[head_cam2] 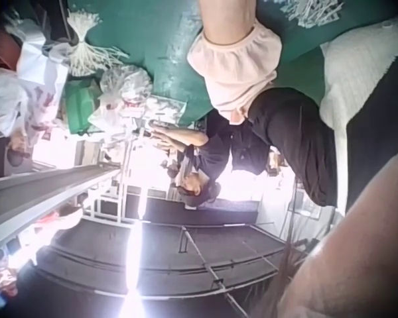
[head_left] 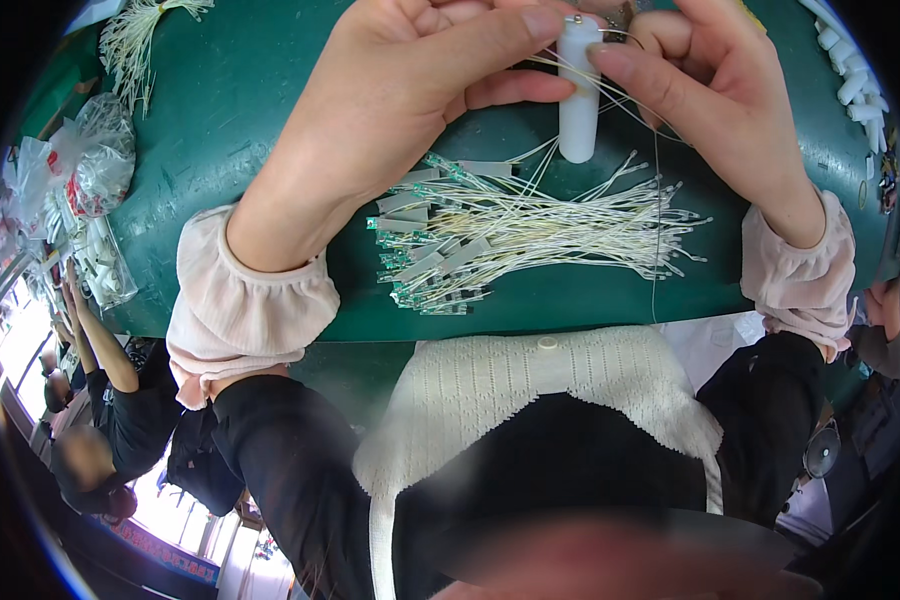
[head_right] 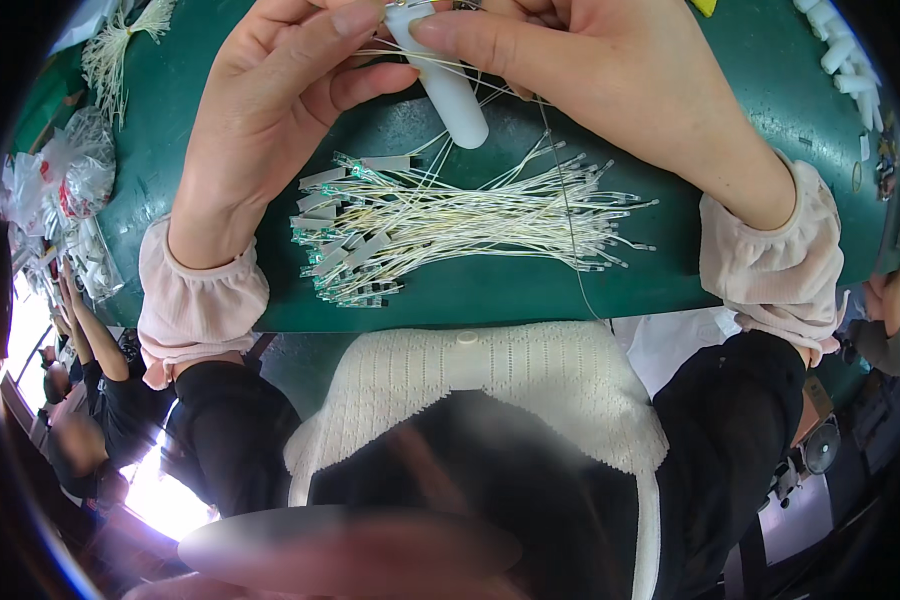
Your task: Inserting thin wires into small plastic housings at a factory assembly station.
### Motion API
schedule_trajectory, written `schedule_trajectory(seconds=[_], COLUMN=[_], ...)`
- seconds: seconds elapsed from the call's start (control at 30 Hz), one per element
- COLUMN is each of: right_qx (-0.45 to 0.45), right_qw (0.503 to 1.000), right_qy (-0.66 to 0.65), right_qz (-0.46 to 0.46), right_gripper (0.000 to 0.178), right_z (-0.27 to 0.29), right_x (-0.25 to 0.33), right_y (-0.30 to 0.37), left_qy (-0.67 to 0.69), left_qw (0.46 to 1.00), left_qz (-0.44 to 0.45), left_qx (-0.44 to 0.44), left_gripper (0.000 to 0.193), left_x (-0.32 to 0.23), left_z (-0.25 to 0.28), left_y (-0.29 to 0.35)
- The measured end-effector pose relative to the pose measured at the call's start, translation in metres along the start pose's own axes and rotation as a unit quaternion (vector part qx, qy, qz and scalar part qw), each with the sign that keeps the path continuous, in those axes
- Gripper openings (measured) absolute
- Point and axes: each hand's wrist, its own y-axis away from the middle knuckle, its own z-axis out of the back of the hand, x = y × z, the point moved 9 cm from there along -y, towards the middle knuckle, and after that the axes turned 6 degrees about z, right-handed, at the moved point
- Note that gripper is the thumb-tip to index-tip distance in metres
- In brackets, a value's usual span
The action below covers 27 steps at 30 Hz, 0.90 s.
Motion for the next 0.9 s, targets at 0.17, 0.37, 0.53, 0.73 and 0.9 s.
schedule_trajectory(seconds=[0.17, 0.37, 0.53, 0.73, 0.9], right_qx=[-0.023, -0.034, -0.054, -0.067, -0.065], right_qw=[0.999, 0.998, 0.996, 0.988, 0.993], right_qy=[-0.037, -0.052, -0.033, -0.013, -0.055], right_qz=[0.011, 0.029, 0.06, 0.138, 0.086], right_gripper=[0.029, 0.027, 0.026, 0.024, 0.026], right_z=[-0.002, -0.001, 0.0, 0.002, -0.004], right_x=[-0.005, -0.004, -0.001, 0.003, 0.008], right_y=[0.0, 0.001, 0.0, -0.001, 0.001], left_qy=[0.024, 0.038, 0.169, 0.174, 0.04], left_qw=[1.0, 0.999, 0.956, 0.956, 0.999], left_qz=[0.001, -0.004, -0.002, -0.004, -0.017], left_qx=[0.002, 0.018, 0.241, 0.234, 0.024], left_gripper=[0.004, 0.006, 0.007, 0.008, 0.008], left_x=[0.001, 0.0, 0.004, 0.0, -0.004], left_z=[0.0, -0.002, -0.012, -0.02, -0.005], left_y=[-0.002, -0.005, -0.018, -0.012, -0.004])
